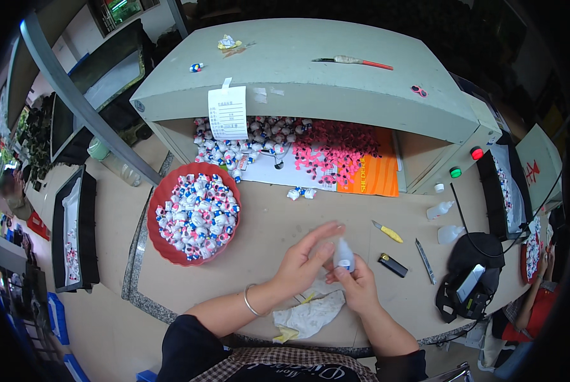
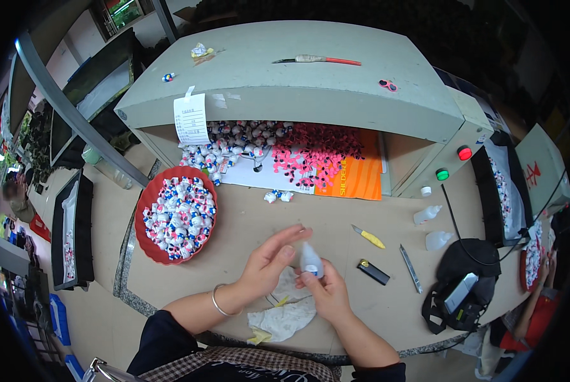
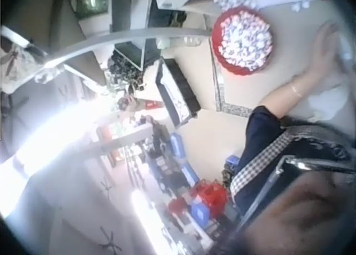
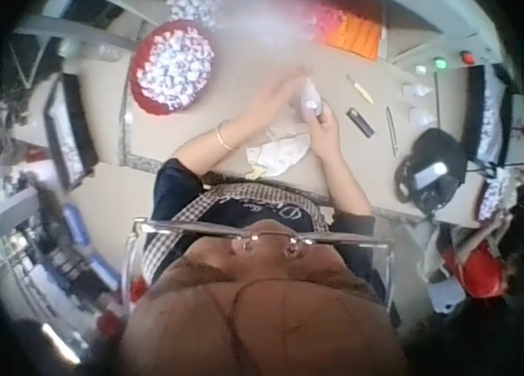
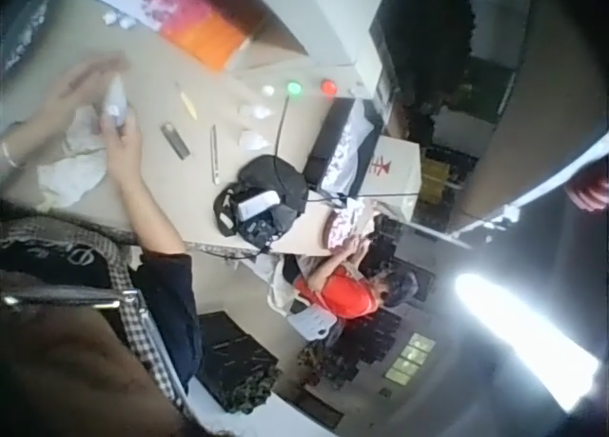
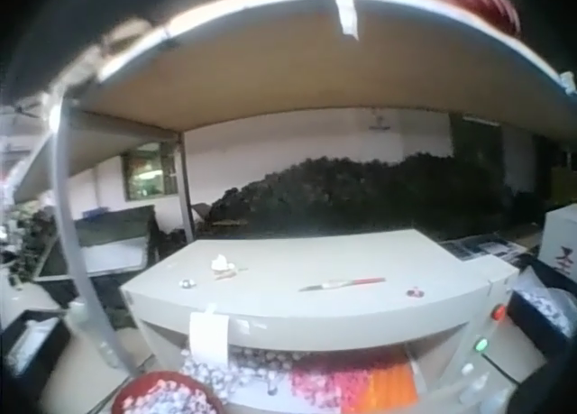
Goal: The person assembles small plastic toy figurines by hand, applying glue from a bottle to individual plastic parts.
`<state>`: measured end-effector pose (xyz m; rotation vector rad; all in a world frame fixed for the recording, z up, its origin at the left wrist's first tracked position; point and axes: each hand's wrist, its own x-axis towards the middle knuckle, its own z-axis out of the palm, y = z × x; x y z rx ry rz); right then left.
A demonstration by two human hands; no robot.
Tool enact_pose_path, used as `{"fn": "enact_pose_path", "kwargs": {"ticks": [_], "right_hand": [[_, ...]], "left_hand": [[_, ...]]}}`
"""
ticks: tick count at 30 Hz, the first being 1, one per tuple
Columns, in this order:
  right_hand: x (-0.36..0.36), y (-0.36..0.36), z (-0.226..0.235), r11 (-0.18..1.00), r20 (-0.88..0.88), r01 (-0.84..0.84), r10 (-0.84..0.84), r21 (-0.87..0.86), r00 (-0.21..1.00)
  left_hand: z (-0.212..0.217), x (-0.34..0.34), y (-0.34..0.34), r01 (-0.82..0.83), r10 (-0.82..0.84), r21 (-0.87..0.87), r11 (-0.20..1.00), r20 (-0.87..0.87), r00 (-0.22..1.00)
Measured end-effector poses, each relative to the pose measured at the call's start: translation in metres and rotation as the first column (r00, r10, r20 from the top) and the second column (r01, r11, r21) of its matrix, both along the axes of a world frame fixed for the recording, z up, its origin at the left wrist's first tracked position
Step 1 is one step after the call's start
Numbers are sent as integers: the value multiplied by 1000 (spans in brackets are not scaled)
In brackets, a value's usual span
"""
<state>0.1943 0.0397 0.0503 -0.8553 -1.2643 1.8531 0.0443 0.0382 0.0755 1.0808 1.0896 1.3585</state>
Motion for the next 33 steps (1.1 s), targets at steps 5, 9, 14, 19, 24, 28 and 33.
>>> {"fn": "enact_pose_path", "kwargs": {"ticks": [5, 9, 14, 19, 24, 28, 33], "right_hand": [[13, 11, -14, 963, 36, 250, -248, -97, 968], [11, 14, -24, 951, 37, 267, -264, -154, 964], [12, 19, -24, 944, 24, 279, -279, -178, 960], [14, 20, -26, 940, 14, 276, -278, -200, 960], [14, 20, -25, 939, 18, 274, -277, -209, 961], [17, 22, -24, 933, 14, 275, -280, -232, 960], [17, 22, -26, 928, 12, 292, -297, -234, 955]], "left_hand": [[-41, -41, 55, -86, 381, 396, 914, -766, 517], [-40, -49, 65, 38, 204, 215, 976, -960, 192], [-18, -52, 110, -55, 446, 450, 891, -892, -77], [-20, -121, 229, 4, 268, 276, 961, -930, -253], [-34, -152, 252, 13, 489, 491, 871, -864, -119], [-28, -152, 245, -44, 294, 306, 951, -939, -178], [-41, -160, 232, 50, 422, 420, 906, -905, -58]]}}
